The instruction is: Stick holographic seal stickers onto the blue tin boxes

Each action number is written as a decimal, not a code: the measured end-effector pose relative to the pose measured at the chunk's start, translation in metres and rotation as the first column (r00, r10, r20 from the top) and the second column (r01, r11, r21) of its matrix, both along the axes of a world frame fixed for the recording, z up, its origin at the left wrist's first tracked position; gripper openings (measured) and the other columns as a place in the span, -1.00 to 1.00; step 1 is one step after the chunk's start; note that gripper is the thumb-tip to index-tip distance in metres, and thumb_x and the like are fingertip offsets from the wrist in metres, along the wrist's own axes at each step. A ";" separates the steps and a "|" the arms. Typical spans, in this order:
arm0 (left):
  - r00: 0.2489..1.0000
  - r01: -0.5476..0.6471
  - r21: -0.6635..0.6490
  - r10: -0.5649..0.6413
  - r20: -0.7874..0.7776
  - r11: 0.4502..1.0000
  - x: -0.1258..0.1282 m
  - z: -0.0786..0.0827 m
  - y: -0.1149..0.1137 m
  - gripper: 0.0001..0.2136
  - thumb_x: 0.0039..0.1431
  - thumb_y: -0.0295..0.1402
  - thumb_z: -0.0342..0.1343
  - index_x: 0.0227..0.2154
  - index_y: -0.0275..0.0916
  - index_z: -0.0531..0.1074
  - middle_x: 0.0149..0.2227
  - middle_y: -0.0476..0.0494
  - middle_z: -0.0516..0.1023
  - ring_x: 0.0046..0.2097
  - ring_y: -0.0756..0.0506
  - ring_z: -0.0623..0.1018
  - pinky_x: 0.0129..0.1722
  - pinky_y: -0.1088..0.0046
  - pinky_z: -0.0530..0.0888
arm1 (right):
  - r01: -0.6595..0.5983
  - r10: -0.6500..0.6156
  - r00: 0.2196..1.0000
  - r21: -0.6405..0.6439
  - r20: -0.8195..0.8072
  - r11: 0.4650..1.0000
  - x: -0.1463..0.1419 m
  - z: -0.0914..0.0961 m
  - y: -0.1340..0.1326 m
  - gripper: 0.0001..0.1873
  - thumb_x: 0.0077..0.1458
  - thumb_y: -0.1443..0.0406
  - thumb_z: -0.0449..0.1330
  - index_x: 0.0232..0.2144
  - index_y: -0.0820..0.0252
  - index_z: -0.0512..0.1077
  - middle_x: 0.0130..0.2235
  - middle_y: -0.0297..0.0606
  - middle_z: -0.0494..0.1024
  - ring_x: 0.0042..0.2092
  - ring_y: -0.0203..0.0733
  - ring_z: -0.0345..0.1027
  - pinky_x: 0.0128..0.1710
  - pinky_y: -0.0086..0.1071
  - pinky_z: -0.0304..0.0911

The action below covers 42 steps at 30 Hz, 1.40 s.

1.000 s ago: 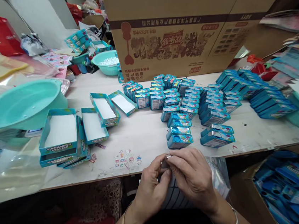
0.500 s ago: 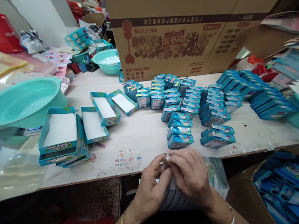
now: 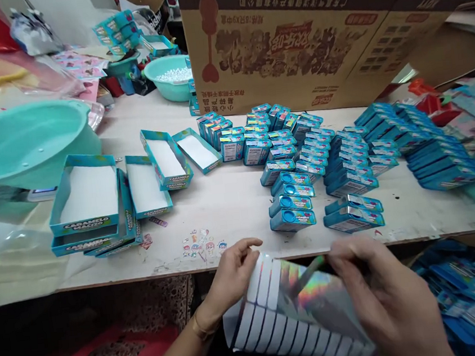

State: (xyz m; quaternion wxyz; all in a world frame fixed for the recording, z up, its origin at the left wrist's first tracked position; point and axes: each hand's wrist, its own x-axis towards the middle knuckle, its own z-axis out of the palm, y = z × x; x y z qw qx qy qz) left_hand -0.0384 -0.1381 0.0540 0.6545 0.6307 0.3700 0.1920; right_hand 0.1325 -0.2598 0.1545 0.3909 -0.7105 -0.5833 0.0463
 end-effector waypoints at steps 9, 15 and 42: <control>0.999 0.006 0.442 -0.028 0.042 0.897 0.002 -0.006 -0.042 -0.22 0.29 -0.52 -0.07 0.41 -0.28 -0.44 -0.48 0.09 0.44 -0.49 0.02 0.39 -0.40 0.51 0.39 | 0.204 -0.229 0.889 -0.104 -0.396 0.973 0.018 -0.040 0.057 -0.84 0.23 0.18 0.19 -0.35 0.12 0.39 -0.40 -0.37 0.45 -0.35 -0.25 0.34 -0.33 -0.38 0.28; 0.992 -0.010 0.509 -0.057 0.116 0.861 0.025 -0.011 -0.039 -0.16 0.29 -0.55 -0.07 0.39 -0.28 -0.57 -0.49 0.08 0.44 -0.53 0.01 0.38 -0.47 0.52 0.42 | 0.309 -0.354 0.874 -0.183 -0.332 0.933 0.021 -0.054 0.062 -0.81 0.22 0.16 0.18 -0.38 0.12 0.40 -0.38 -0.34 0.48 -0.31 -0.21 0.36 -0.28 -0.35 0.24; 0.974 0.221 0.392 -0.182 -0.134 0.893 0.068 -0.050 -0.031 -0.26 0.28 -0.48 -0.12 0.41 -0.35 -0.39 -0.44 -0.03 0.51 -0.45 -0.11 0.48 -0.35 0.37 0.36 | 0.313 -0.299 0.941 -0.072 0.158 0.947 0.031 -0.075 0.063 -0.84 0.25 0.36 0.11 -0.41 0.09 0.29 -0.40 -0.33 0.37 -0.31 -0.16 0.25 -0.31 -0.30 0.14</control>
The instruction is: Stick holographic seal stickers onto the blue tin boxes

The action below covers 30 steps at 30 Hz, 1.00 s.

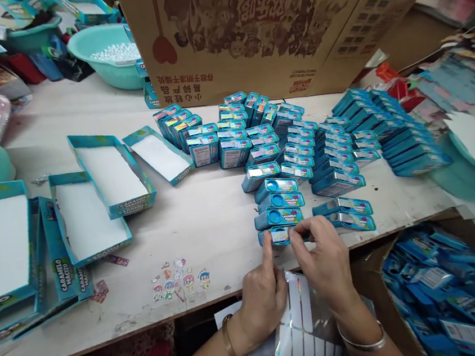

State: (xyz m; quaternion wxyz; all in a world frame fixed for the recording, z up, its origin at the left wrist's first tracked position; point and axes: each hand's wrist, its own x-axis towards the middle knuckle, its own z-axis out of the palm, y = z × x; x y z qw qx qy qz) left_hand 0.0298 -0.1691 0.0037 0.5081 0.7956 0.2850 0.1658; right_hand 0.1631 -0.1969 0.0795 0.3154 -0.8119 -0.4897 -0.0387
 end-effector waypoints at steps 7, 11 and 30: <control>0.990 -0.037 -0.253 0.069 0.119 0.967 -0.011 0.010 0.007 -0.26 0.30 -0.42 -0.07 0.42 -0.37 -0.33 -0.53 0.14 0.26 -0.51 0.00 0.27 -0.44 0.47 0.21 | 0.079 -0.042 0.971 0.149 -0.237 0.986 0.015 -0.003 -0.009 -0.89 0.19 0.38 0.08 -0.27 0.11 0.39 -0.26 -0.29 0.37 -0.28 -0.19 0.28 -0.25 -0.29 0.26; 0.959 -0.127 -0.438 0.224 0.176 0.890 -0.035 0.036 0.017 -0.31 0.32 -0.27 0.04 0.41 -0.33 -0.10 -0.52 0.15 0.18 -0.49 0.04 0.18 -0.46 0.51 0.16 | 0.104 -0.021 0.930 0.206 -0.367 0.973 0.029 0.004 -0.050 -0.79 0.23 0.26 0.14 -0.07 0.06 0.41 -0.04 -0.21 0.43 -0.01 -0.10 0.36 -0.01 -0.21 0.31; 0.984 0.036 -0.946 0.153 0.090 0.323 -0.061 0.089 -0.005 -0.38 -0.10 0.00 0.41 -0.07 -0.39 0.57 -0.27 -0.26 0.66 -0.25 -0.19 0.60 -0.24 0.37 0.45 | -0.509 0.512 0.858 0.073 -0.034 0.858 -0.019 0.046 -0.095 -0.73 0.28 0.30 0.16 0.03 0.14 0.44 -0.09 -0.14 0.51 -0.09 -0.11 0.38 -0.12 -0.21 0.36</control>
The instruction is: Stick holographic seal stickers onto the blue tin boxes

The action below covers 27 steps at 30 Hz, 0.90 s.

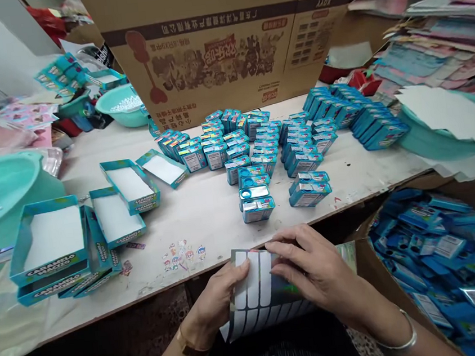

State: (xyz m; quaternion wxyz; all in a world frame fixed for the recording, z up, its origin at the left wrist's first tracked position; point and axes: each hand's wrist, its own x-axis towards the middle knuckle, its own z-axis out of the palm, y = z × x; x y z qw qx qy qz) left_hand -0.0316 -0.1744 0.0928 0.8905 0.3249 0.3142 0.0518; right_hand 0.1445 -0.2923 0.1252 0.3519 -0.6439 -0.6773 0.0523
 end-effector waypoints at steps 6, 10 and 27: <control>0.987 -0.031 0.146 0.054 -0.154 0.989 -0.004 -0.002 -0.005 -0.38 -0.11 0.13 0.35 -0.15 -0.35 0.61 -0.24 -0.20 0.65 -0.16 -0.20 0.56 -0.12 0.32 0.44 | -0.014 0.012 0.991 -0.013 -0.134 1.000 0.000 -0.002 0.003 -0.83 0.29 0.31 0.16 -0.09 0.13 0.50 -0.23 -0.22 0.50 -0.19 -0.18 0.36 -0.24 -0.29 0.35; 0.987 -0.036 0.267 0.075 -0.140 0.963 -0.006 -0.003 -0.004 -0.43 -0.02 0.13 0.29 -0.13 -0.27 0.61 -0.05 -0.18 0.62 0.08 -0.26 0.47 0.12 0.28 0.34 | 0.005 -0.006 0.963 -0.005 -0.269 1.000 0.000 -0.002 0.005 -0.81 0.28 0.38 0.17 -0.11 0.07 0.52 -0.28 -0.30 0.48 -0.22 -0.25 0.38 -0.28 -0.37 0.35; 0.966 -0.087 0.280 0.150 -0.211 0.956 0.008 0.000 0.003 -0.49 -0.10 0.14 0.30 -0.38 -0.29 0.59 -0.32 -0.11 0.57 -0.17 -0.18 0.45 -0.13 0.33 0.37 | 0.073 -0.122 0.949 0.172 0.292 0.982 -0.003 -0.015 0.006 -0.72 0.21 0.43 0.22 -0.05 0.09 0.45 -0.22 -0.27 0.67 -0.20 -0.17 0.53 0.07 -0.08 0.31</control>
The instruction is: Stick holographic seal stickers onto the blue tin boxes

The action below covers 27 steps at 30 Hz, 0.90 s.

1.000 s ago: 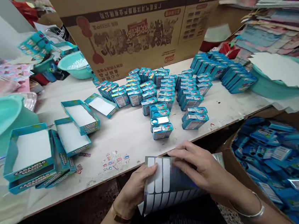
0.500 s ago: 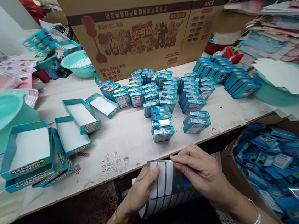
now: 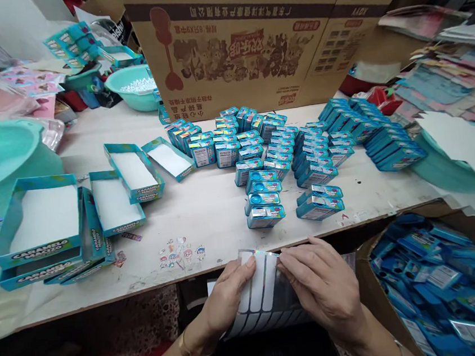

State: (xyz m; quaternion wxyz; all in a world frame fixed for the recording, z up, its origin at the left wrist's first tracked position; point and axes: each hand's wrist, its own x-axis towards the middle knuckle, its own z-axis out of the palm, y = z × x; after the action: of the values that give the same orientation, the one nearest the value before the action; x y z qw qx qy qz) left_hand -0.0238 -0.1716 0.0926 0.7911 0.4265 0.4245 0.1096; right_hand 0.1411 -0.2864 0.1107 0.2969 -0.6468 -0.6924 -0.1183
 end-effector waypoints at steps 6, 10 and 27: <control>0.999 -0.028 -0.065 0.031 0.039 0.997 0.002 0.003 0.002 -0.51 -0.10 0.09 0.33 -0.37 -0.31 0.59 -0.30 -0.14 0.57 -0.15 -0.19 0.45 -0.12 0.33 0.37 | -0.002 0.003 0.997 -0.011 0.080 1.000 0.001 -0.001 0.001 -0.68 0.21 0.43 0.19 0.00 0.08 0.44 -0.14 -0.20 0.68 -0.13 -0.13 0.55 0.07 -0.06 0.33; 0.997 -0.050 -0.065 0.054 0.049 0.997 0.003 0.004 0.003 -0.52 -0.13 0.09 0.34 -0.40 -0.30 0.59 -0.35 -0.11 0.56 -0.22 -0.14 0.44 -0.16 0.36 0.37 | -0.033 0.033 0.998 -0.012 0.044 0.999 0.001 -0.003 0.001 -0.66 0.17 0.51 0.16 -0.03 0.14 0.45 -0.09 -0.14 0.66 -0.07 -0.09 0.53 0.07 -0.04 0.34; 0.994 0.107 0.156 -0.109 0.002 0.982 0.005 -0.026 0.017 -0.58 0.17 0.04 0.14 -0.45 -0.28 0.49 -0.47 -0.01 0.39 -0.40 -0.04 0.31 -0.38 0.44 0.26 | 0.028 -0.038 0.975 -0.048 -0.221 0.998 -0.008 0.022 0.016 -0.85 0.27 0.41 0.08 -0.31 0.09 0.38 -0.36 -0.27 0.52 -0.32 -0.17 0.39 -0.31 -0.31 0.35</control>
State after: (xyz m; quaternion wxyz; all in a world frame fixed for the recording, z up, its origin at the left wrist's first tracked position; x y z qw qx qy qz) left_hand -0.0187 -0.1549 0.0661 0.7624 0.5087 0.3868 0.1014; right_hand 0.1334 -0.2703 0.1329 0.3557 -0.6738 -0.6467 -0.0349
